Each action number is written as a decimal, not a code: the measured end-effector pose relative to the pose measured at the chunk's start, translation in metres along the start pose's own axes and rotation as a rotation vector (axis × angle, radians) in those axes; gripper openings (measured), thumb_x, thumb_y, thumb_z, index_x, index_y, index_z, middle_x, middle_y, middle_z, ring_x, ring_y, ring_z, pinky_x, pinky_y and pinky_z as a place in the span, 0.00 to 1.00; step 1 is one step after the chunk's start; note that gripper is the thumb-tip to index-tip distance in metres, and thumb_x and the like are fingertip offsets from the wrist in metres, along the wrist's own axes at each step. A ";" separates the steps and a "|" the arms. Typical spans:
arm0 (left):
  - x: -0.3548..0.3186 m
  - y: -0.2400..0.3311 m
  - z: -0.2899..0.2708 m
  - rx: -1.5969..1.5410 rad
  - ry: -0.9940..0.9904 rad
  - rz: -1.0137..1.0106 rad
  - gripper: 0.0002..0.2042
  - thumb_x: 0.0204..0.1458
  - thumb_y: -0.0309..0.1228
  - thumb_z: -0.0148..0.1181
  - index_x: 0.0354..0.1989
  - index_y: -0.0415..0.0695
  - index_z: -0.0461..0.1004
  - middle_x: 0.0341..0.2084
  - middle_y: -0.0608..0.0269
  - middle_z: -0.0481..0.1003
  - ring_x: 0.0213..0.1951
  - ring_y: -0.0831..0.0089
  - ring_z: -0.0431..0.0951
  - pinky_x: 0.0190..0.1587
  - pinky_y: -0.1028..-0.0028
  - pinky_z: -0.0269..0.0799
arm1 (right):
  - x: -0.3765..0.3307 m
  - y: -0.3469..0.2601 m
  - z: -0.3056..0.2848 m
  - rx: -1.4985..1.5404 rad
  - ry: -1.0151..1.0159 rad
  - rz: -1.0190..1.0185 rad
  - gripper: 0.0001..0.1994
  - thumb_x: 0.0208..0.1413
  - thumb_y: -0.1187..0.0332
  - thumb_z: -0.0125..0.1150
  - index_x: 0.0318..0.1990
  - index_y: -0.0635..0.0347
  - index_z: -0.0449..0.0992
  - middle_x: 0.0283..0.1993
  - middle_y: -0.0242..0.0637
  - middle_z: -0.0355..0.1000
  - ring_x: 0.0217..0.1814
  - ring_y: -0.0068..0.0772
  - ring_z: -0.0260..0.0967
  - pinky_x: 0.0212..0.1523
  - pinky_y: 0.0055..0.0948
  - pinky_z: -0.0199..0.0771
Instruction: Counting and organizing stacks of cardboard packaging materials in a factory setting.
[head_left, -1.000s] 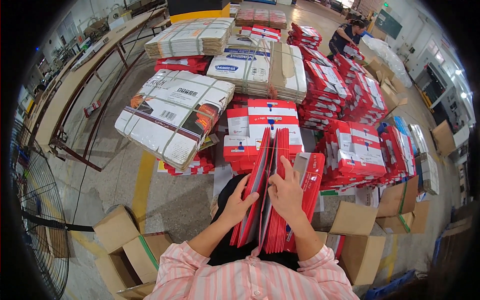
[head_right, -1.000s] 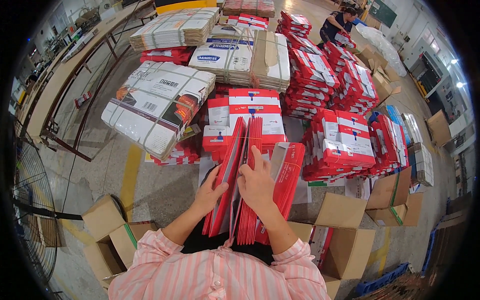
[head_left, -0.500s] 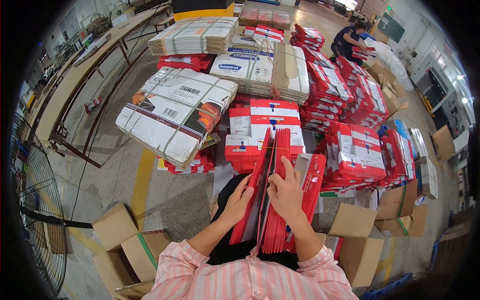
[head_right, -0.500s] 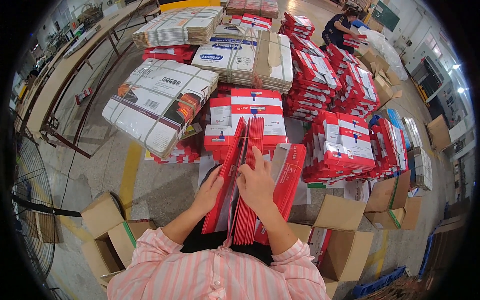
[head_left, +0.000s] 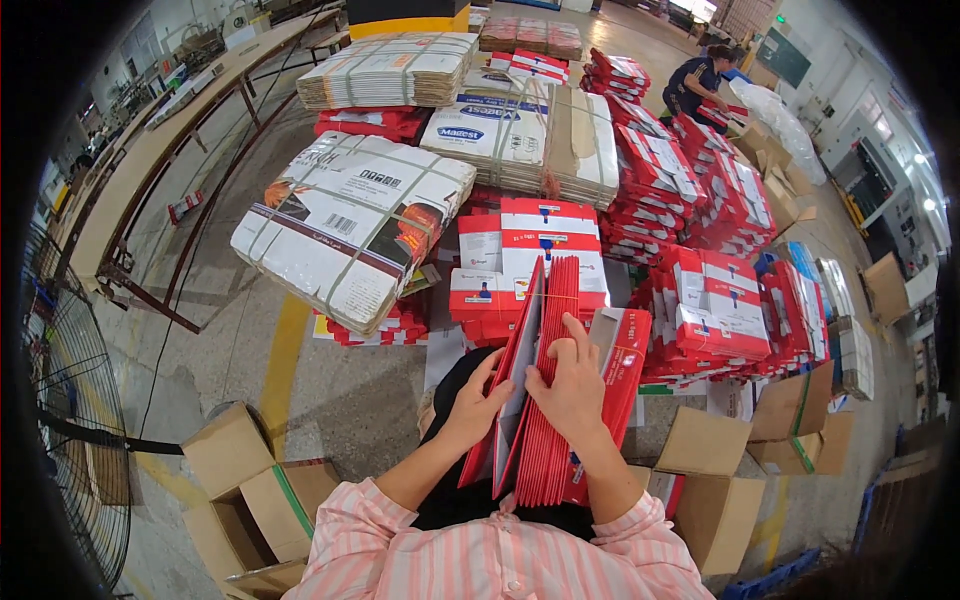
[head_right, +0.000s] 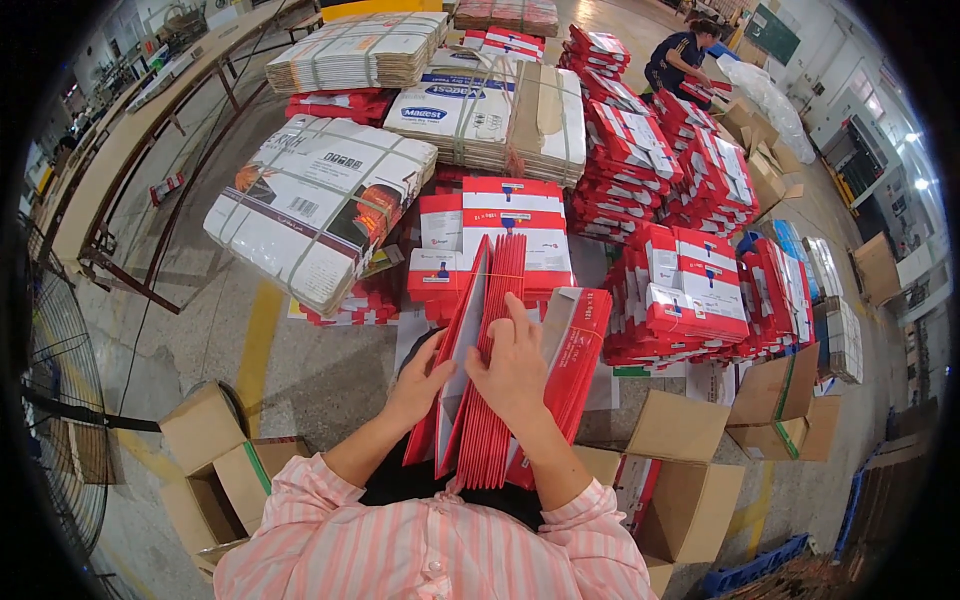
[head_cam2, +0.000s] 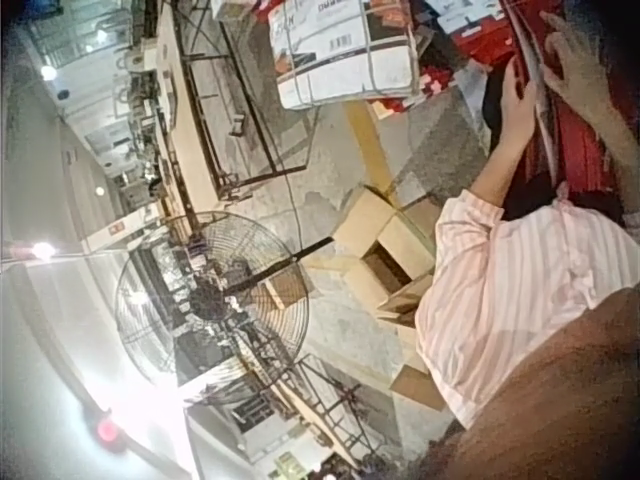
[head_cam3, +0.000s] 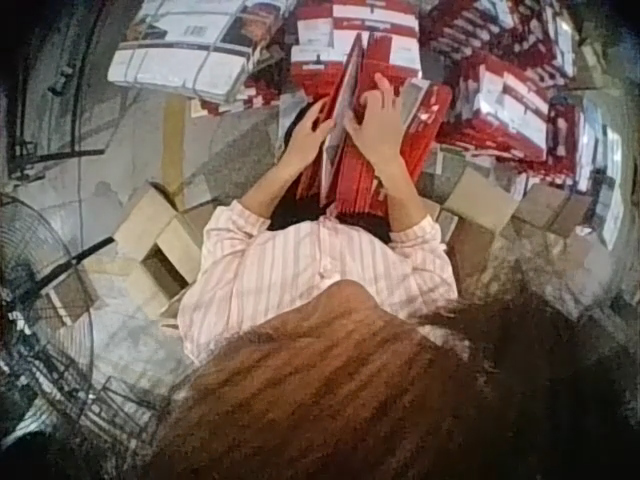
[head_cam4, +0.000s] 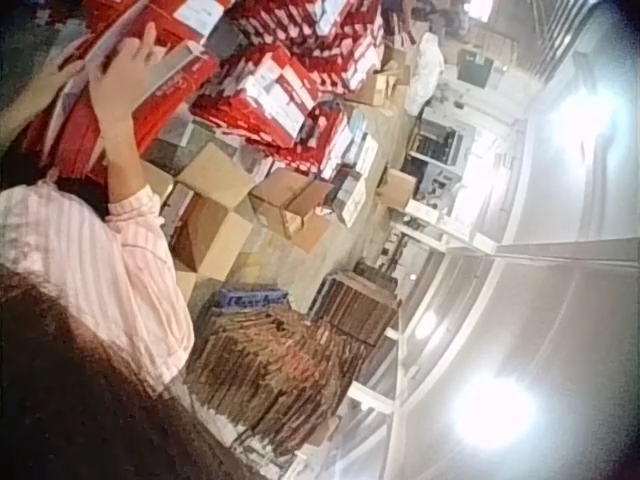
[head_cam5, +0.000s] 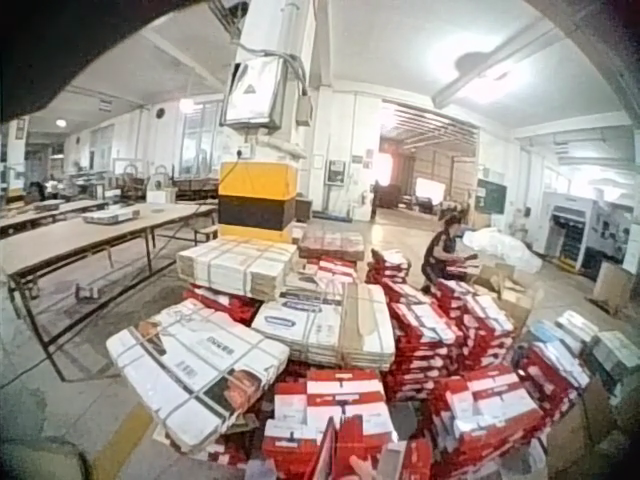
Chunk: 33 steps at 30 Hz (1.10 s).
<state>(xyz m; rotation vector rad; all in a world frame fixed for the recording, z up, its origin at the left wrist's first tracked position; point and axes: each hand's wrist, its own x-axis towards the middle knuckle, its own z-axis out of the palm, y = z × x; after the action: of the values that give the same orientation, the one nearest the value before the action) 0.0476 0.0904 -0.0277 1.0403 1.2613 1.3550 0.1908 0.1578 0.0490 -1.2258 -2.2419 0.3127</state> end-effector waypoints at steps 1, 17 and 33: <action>0.000 0.001 0.000 0.000 -0.002 -0.001 0.27 0.61 0.36 0.56 0.67 0.41 0.58 0.53 0.60 0.70 0.53 0.75 0.69 0.58 0.75 0.63 | 0.000 0.001 0.000 0.015 0.012 0.002 0.08 0.46 0.69 0.65 0.35 0.55 0.74 0.67 0.46 0.57 0.59 0.59 0.61 0.46 0.47 0.74; 0.002 -0.005 -0.003 0.011 0.048 -0.053 0.27 0.62 0.37 0.53 0.67 0.41 0.56 0.45 0.57 0.72 0.47 0.73 0.71 0.52 0.74 0.67 | -0.001 -0.003 0.002 -0.053 0.009 -0.122 0.15 0.49 0.62 0.67 0.42 0.55 0.75 0.68 0.51 0.55 0.58 0.62 0.61 0.54 0.48 0.70; -0.027 0.007 -0.069 -0.065 0.260 -0.294 0.38 0.49 0.19 0.59 0.69 0.38 0.49 0.60 0.50 0.62 0.56 0.58 0.68 0.58 0.62 0.66 | -0.150 0.123 0.015 0.876 0.148 0.893 0.45 0.40 0.61 0.76 0.64 0.68 0.55 0.58 0.48 0.66 0.60 0.39 0.65 0.62 0.34 0.63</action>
<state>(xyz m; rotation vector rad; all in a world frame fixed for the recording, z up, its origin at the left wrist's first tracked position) -0.0162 0.0531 -0.0268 0.6172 1.4856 1.3189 0.3319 0.1026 -0.0726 -1.5322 -1.0453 1.3069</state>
